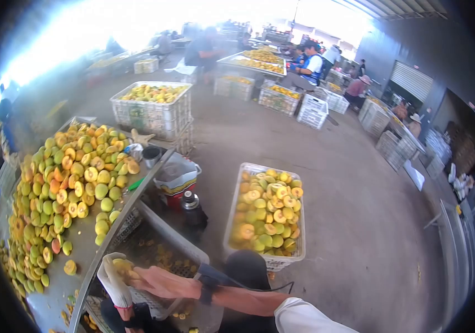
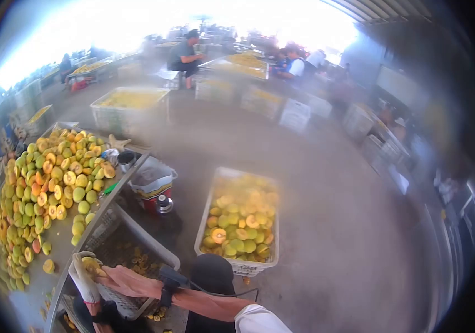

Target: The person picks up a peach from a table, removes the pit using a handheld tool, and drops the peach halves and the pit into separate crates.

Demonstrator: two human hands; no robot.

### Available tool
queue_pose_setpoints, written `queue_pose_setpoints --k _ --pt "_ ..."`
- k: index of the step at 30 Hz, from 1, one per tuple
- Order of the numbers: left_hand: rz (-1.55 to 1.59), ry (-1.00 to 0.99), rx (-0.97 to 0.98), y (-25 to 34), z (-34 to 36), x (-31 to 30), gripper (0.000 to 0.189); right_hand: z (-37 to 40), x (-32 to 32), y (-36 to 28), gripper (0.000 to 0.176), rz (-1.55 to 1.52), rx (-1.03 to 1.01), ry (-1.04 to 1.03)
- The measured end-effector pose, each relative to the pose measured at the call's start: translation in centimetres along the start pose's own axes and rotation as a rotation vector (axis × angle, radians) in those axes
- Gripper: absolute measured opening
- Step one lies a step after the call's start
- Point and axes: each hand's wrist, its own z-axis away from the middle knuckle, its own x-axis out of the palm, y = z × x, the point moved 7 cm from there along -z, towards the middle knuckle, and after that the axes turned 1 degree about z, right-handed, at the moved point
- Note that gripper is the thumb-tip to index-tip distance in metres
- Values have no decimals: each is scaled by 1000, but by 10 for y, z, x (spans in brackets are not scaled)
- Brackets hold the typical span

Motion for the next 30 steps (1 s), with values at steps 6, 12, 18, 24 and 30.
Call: queue_pose_setpoints --k 6,12,18,24,30 --pt "99 143 206 12 6 4 47 -3 2 -1 34 -56 53 77" --pt "121 84 131 -18 -1 -9 40 -3 46 31 25 -160 -56 172" --pt "38 -6 86 -9 1 -11 47 1 22 -4 21 -214 -57 -8" --pt "57 27 77 -25 -3 -20 48 2 29 -5 25 -278 -9 8" --pt "21 144 106 -13 7 -31 49 -9 26 -5 26 -71 12 -143"
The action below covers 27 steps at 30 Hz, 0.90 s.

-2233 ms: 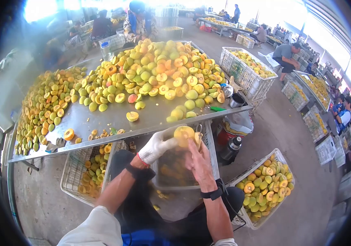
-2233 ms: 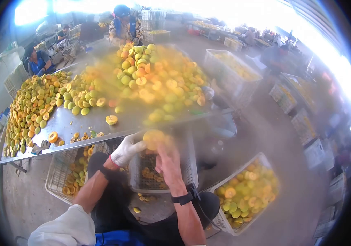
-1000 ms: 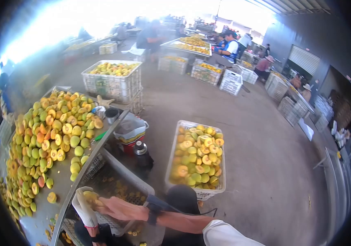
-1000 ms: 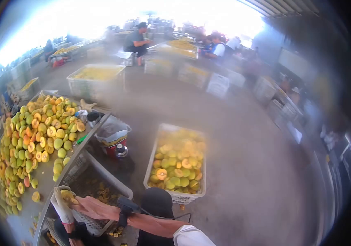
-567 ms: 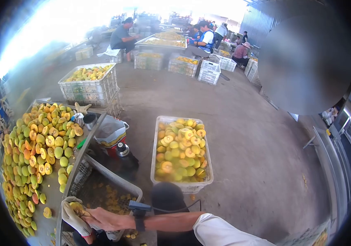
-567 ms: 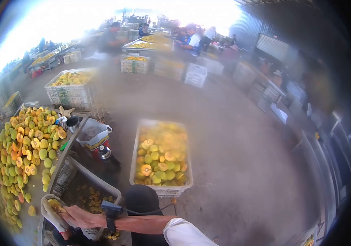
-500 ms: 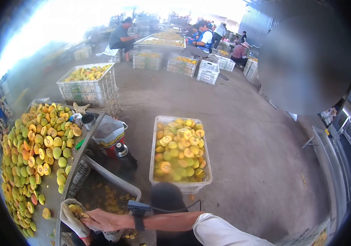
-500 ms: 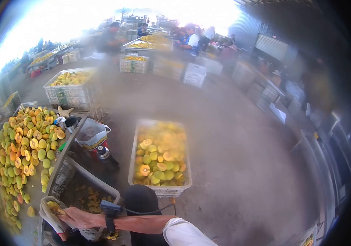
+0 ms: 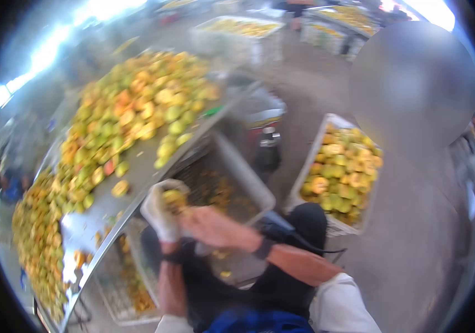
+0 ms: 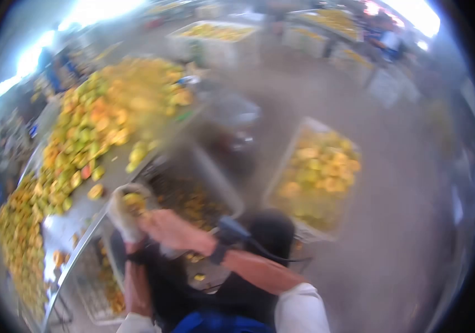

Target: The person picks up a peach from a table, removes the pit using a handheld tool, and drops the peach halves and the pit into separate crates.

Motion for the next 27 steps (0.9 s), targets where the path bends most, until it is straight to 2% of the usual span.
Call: queue_pose_setpoints --k 2,4,6,7,10,16,20,22,23,25,27 --pt "54 -61 -52 2 2 2 48 10 12 14 29 299 -123 121" --pt "83 -128 -93 5 0 6 48 7 12 14 28 336 -193 184" --pt "100 -198 -132 10 -1 12 48 4 -8 -8 31 -35 -30 68" --pt "95 -224 -142 13 -1 16 48 4 -11 -9 37 -97 -29 22" --pt "105 -288 -155 24 -2 21 50 19 2 -5 48 -563 486 -220" --pt "214 -291 -177 16 0 26 53 23 9 -4 52 -741 504 -232" --pt "274 -161 -138 16 -3 31 56 11 9 -1 48 -486 258 46" --pt "548 -132 -324 -11 -7 30 56 7 7 -3 46 -387 194 135" --pt "687 -117 -423 -19 -7 30 56 7 7 -10 46 -299 99 226" --pt "704 -52 -450 -19 -11 26 56 7 7 -19 46 -130 -94 388" --pt "698 37 -416 -12 -12 21 55 9 4 -12 45 -193 -60 432"
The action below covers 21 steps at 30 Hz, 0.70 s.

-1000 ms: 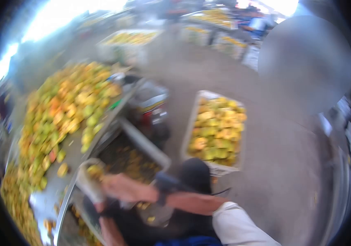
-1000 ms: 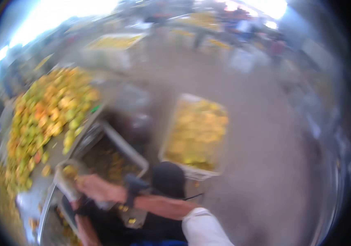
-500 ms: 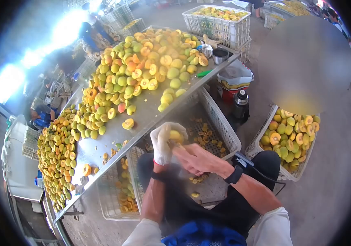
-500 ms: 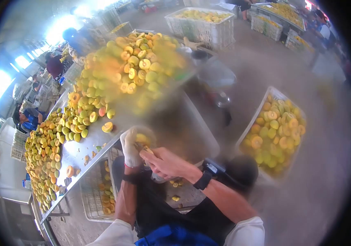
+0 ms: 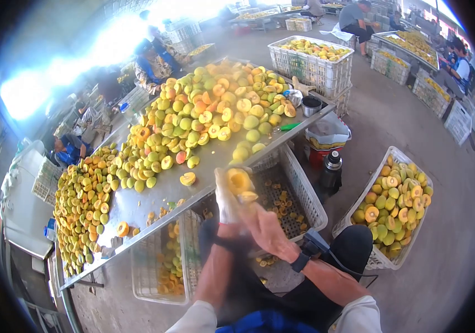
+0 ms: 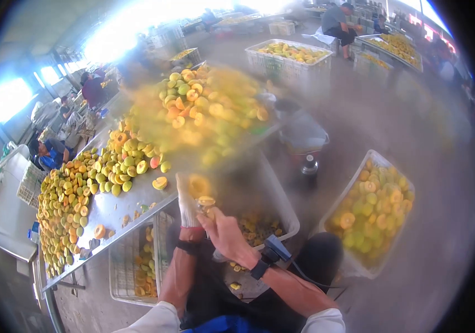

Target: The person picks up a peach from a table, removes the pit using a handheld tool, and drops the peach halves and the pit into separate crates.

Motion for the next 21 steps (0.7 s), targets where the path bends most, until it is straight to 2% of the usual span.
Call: queue_pose_setpoints --k 1,4,8,12,13,15,16,18,21 --pt "-52 83 84 16 7 3 55 2 -2 1 45 -31 27 27" --pt "-383 197 344 79 26 -3 51 13 -4 21 50 -599 683 -267" --pt "-1167 299 575 157 65 -52 43 13 -11 0 44 -554 578 -210" --pt "-1779 428 522 195 91 -116 37 13 -13 11 42 -442 588 -236" --pt "-1859 439 489 199 91 -129 35 13 -10 12 43 -320 461 -243" --pt "-1875 457 506 199 87 -152 33 16 5 11 46 -66 217 -269" --pt "-1855 473 547 199 85 -158 33 21 12 9 47 -23 194 -321" --pt "-1749 348 440 187 60 -165 32 32 24 1 50 65 144 -433" --pt "-1629 153 363 155 9 -144 31 38 26 -1 47 72 240 -529"
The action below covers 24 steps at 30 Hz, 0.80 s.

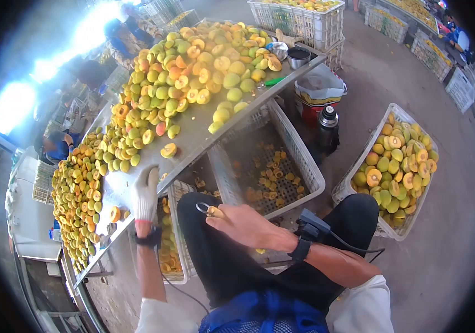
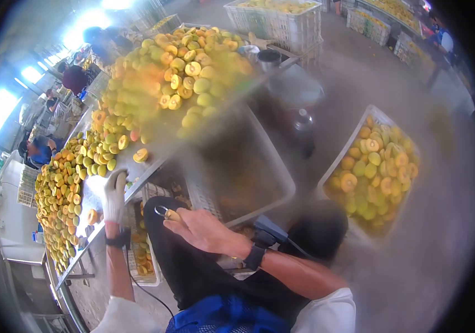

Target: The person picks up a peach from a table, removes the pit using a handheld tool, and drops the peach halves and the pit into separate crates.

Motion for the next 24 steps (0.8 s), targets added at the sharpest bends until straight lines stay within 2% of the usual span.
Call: queue_pose_setpoints --k 2,5,9,10,11,14,17,18,21,24 --pt "18 -85 47 25 -30 36 31 -1 -1 2 45 24 19 -18" --pt "-37 -155 133 59 -65 81 31 -4 -13 -6 45 -4 -79 95" --pt "-236 -165 239 47 -107 135 38 -6 -32 -17 42 -7 24 59" --pt "-272 -176 246 70 -108 136 40 -6 -32 -13 41 -9 33 56" --pt "-110 -175 136 85 -104 135 44 -6 -32 -9 41 -10 44 54" --pt "-286 -273 209 64 -123 183 52 -4 -37 -11 40 -60 66 62" --pt "-394 -373 78 78 -121 196 54 -4 -39 -12 42 -55 -11 142" --pt "-394 -349 114 75 -124 200 55 -5 -40 -12 42 -51 -7 141" --pt "-132 -395 146 55 -131 205 56 -4 -41 -13 42 -35 -12 150" --pt "217 -394 -85 45 -121 190 50 -5 -41 -13 42 -25 -57 190"
